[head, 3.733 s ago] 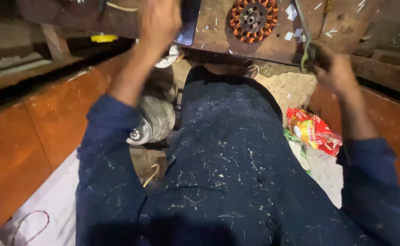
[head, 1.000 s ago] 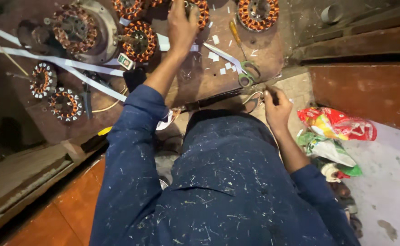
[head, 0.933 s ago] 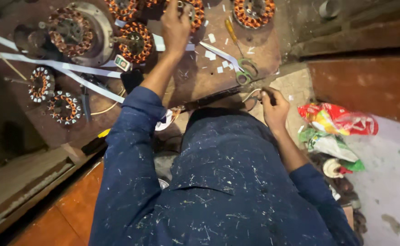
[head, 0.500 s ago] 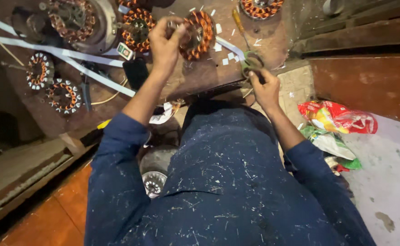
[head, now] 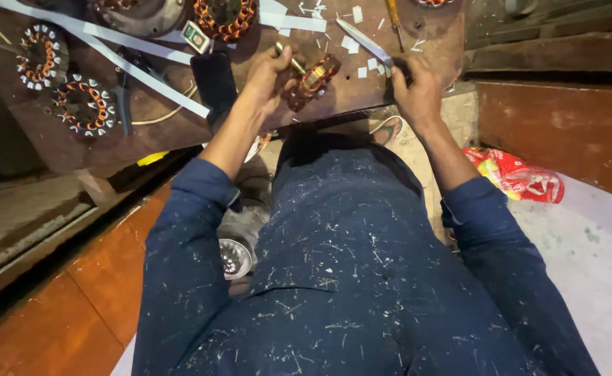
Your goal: The person assembles small circular electrical components on a wooden workbench. They use scissors to cut white strips and wrap them around the copper-wound parts, then use a screwdriver to adjust or secure elements within the assembly. The person handles multiple similar components one at a time, placing finished pieces on the table.
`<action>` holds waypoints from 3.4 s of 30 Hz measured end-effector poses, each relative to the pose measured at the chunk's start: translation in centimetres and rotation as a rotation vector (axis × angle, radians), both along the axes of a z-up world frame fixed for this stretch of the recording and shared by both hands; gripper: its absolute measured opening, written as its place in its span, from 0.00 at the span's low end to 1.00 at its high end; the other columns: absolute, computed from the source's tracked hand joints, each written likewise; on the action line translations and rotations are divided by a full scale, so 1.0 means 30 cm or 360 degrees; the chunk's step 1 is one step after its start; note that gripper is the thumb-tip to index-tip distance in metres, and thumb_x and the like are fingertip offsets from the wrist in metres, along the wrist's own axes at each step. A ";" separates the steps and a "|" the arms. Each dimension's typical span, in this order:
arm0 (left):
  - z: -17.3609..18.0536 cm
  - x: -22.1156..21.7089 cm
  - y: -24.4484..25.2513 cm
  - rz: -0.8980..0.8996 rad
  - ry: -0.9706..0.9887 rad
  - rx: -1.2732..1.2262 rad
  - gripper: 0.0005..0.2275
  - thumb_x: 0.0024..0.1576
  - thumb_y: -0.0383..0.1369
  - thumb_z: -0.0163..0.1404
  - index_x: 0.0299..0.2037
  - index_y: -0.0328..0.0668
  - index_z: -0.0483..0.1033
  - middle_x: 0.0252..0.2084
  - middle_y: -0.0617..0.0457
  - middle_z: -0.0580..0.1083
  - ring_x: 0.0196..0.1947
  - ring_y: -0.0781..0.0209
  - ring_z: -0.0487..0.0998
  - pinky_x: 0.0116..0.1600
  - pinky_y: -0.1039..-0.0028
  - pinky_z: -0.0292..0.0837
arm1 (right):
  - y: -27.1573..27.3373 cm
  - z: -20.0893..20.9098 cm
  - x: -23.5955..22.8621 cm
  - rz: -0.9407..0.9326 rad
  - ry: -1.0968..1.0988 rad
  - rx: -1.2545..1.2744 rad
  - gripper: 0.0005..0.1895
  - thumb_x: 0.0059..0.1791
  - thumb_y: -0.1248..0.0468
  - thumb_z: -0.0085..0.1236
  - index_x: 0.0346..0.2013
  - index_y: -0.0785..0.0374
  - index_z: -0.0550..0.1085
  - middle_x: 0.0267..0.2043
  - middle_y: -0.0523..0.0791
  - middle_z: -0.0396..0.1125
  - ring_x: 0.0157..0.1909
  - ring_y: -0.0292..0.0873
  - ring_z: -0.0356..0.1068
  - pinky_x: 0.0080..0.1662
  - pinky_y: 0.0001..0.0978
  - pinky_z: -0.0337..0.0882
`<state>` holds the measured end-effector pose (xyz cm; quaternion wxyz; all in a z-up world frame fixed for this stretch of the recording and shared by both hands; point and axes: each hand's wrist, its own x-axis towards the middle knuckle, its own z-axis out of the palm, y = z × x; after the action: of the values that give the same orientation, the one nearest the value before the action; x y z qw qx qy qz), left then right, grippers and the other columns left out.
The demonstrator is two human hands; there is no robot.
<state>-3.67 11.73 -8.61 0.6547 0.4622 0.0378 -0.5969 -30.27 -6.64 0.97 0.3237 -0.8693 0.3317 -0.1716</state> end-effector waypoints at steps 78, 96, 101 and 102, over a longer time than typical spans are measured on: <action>0.298 -0.402 -0.052 0.0122 -0.0352 -0.0168 0.09 0.57 0.24 0.60 0.47 0.30 0.80 0.39 0.49 0.81 0.36 0.64 0.82 0.45 0.73 0.80 | -0.100 -0.041 -0.074 0.0299 0.0767 0.0115 0.34 0.48 0.66 0.66 0.64 0.71 0.62 0.50 0.60 0.72 0.49 0.62 0.73 0.50 0.51 0.72; 0.358 -0.337 -0.060 0.0029 -0.0506 -0.0103 0.08 0.57 0.25 0.61 0.43 0.27 0.82 0.33 0.49 0.80 0.30 0.64 0.80 0.40 0.73 0.78 | 0.266 0.133 -0.167 0.0447 -0.0115 0.0815 0.55 0.40 0.55 0.77 0.76 0.63 0.56 0.67 0.58 0.64 0.66 0.56 0.66 0.65 0.45 0.66; 0.372 -0.343 -0.071 0.0020 -0.0535 -0.0136 0.07 0.55 0.24 0.61 0.42 0.28 0.82 0.34 0.48 0.82 0.31 0.63 0.82 0.41 0.74 0.80 | 0.262 0.156 -0.132 0.0449 -0.0059 0.0769 0.57 0.41 0.53 0.75 0.78 0.60 0.53 0.68 0.60 0.64 0.68 0.55 0.67 0.64 0.42 0.67; 0.375 -0.342 -0.070 0.0021 -0.0543 -0.0155 0.07 0.55 0.23 0.61 0.42 0.28 0.82 0.34 0.48 0.82 0.31 0.63 0.82 0.41 0.74 0.80 | 0.264 0.158 -0.128 0.0459 -0.0085 0.0742 0.57 0.42 0.54 0.75 0.78 0.60 0.53 0.69 0.60 0.63 0.69 0.56 0.67 0.65 0.41 0.66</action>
<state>-13.94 9.64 2.63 0.6771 0.5244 -0.0998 -0.5065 -34.12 1.28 5.72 0.5449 -0.8047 0.2265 -0.0655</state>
